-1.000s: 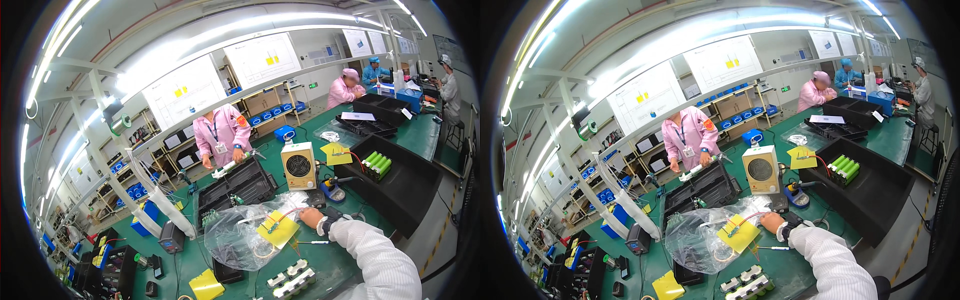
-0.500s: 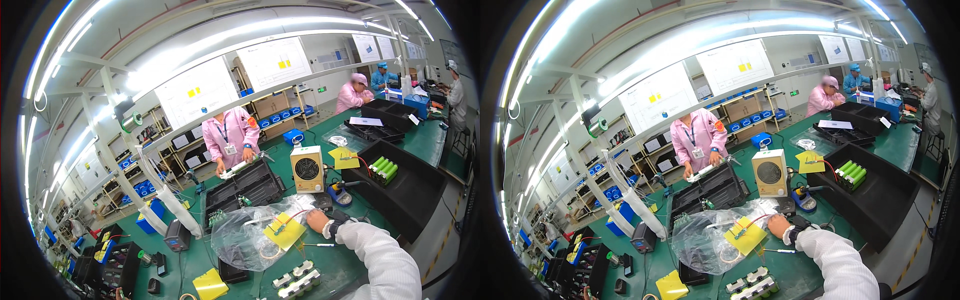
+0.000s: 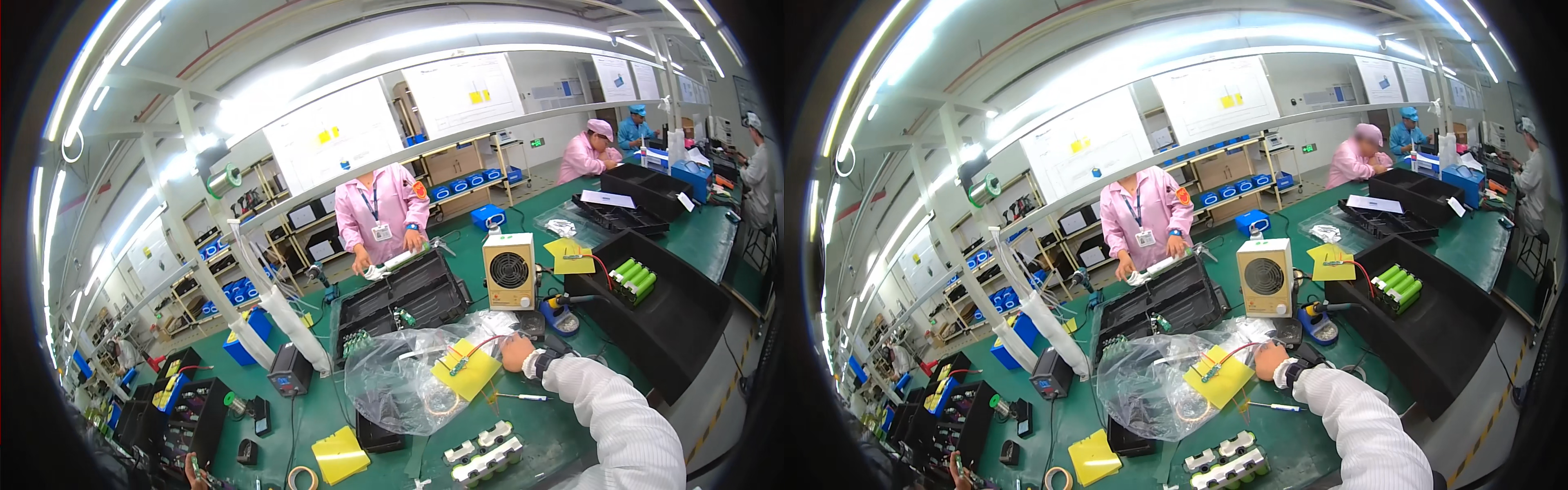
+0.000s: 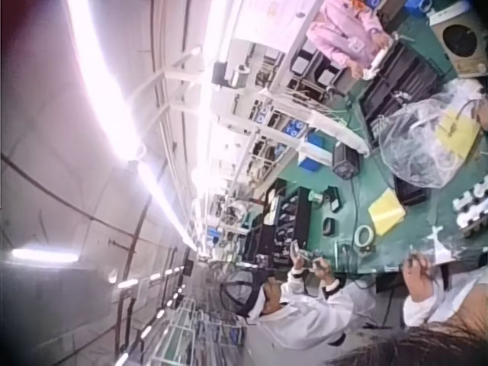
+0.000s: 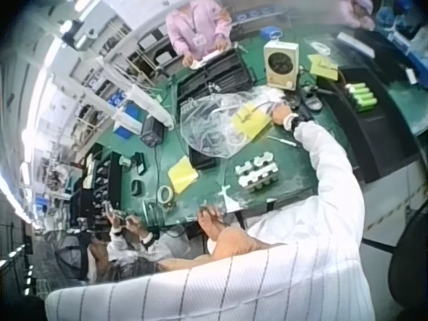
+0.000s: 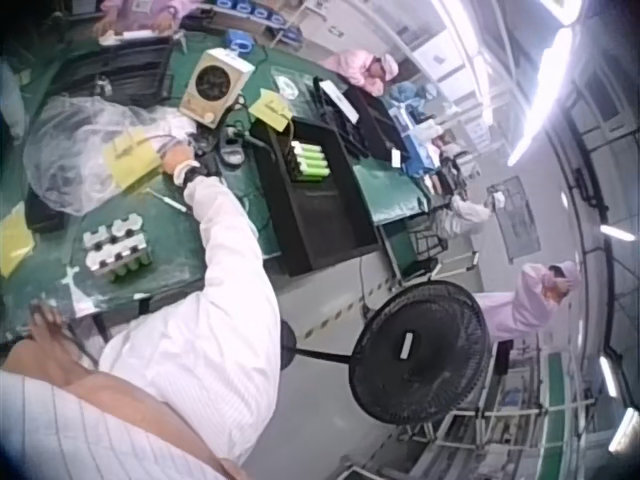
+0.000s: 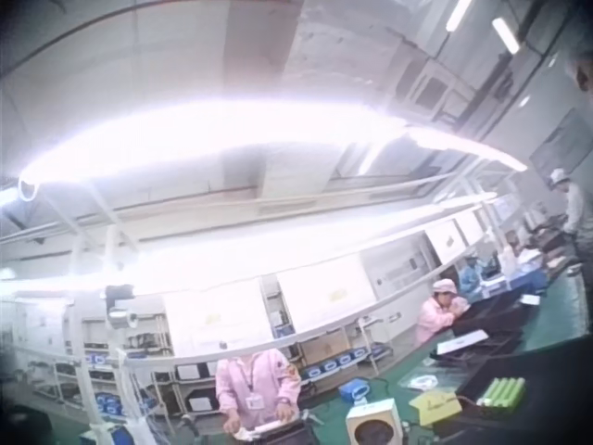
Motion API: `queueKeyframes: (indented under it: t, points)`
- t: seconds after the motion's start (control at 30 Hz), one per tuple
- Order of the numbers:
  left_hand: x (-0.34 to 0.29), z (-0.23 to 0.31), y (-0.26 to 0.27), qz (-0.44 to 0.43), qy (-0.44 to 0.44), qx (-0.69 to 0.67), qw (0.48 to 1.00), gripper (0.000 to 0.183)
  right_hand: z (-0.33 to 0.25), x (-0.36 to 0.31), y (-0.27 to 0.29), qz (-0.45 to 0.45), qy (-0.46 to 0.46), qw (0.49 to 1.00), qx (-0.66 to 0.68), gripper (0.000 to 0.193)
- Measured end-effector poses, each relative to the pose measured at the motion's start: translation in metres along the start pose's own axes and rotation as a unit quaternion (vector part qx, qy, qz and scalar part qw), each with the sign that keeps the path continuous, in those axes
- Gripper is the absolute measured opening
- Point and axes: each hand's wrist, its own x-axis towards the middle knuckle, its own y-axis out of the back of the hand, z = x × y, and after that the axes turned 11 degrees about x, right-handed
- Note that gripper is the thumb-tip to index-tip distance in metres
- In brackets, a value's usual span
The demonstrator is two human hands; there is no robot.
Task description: Soldering connectors and wires onto battery packs at an industrial workbench.
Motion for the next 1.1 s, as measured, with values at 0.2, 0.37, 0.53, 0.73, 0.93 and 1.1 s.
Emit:
queueKeyframes:
  t: [0.2, 0.37, 0.53, 0.73, 0.93, 1.1]
  points:
    - [-0.007, 0.001, -0.007, 0.02, -0.018, -0.026, 0.999, 0.024, -0.001, -0.006, -0.016, 0.14, 0.059, 0.987, -0.048, 0.032]
    - [-0.006, 0.003, -0.002, -0.015, -0.021, -0.029, 0.999, 0.023, 0.003, -0.011, -0.014, 0.167, 0.074, 0.983, -0.019, 0.03]
    - [-0.007, 0.004, -0.002, -0.024, -0.042, -0.079, 0.996, 0.021, 0.009, -0.009, -0.009, 0.077, 0.086, 0.991, 0.068, 0.044]
    - [-0.007, 0.015, -0.006, -0.048, -0.028, -0.123, 0.991, 0.028, 0.012, -0.011, 0.001, -0.002, 0.026, 0.989, 0.144, 0.042]
    - [-0.016, 0.014, -0.013, 0.03, -0.011, -0.14, 0.99, 0.038, 0.017, -0.042, 0.025, 0.116, 0.137, 0.972, 0.155, 0.038]
    - [-0.023, 0.015, -0.013, 0.006, -0.009, -0.158, 0.987, 0.04, -0.005, -0.073, 0.083, 0.138, 0.117, 0.972, 0.15, 0.03]
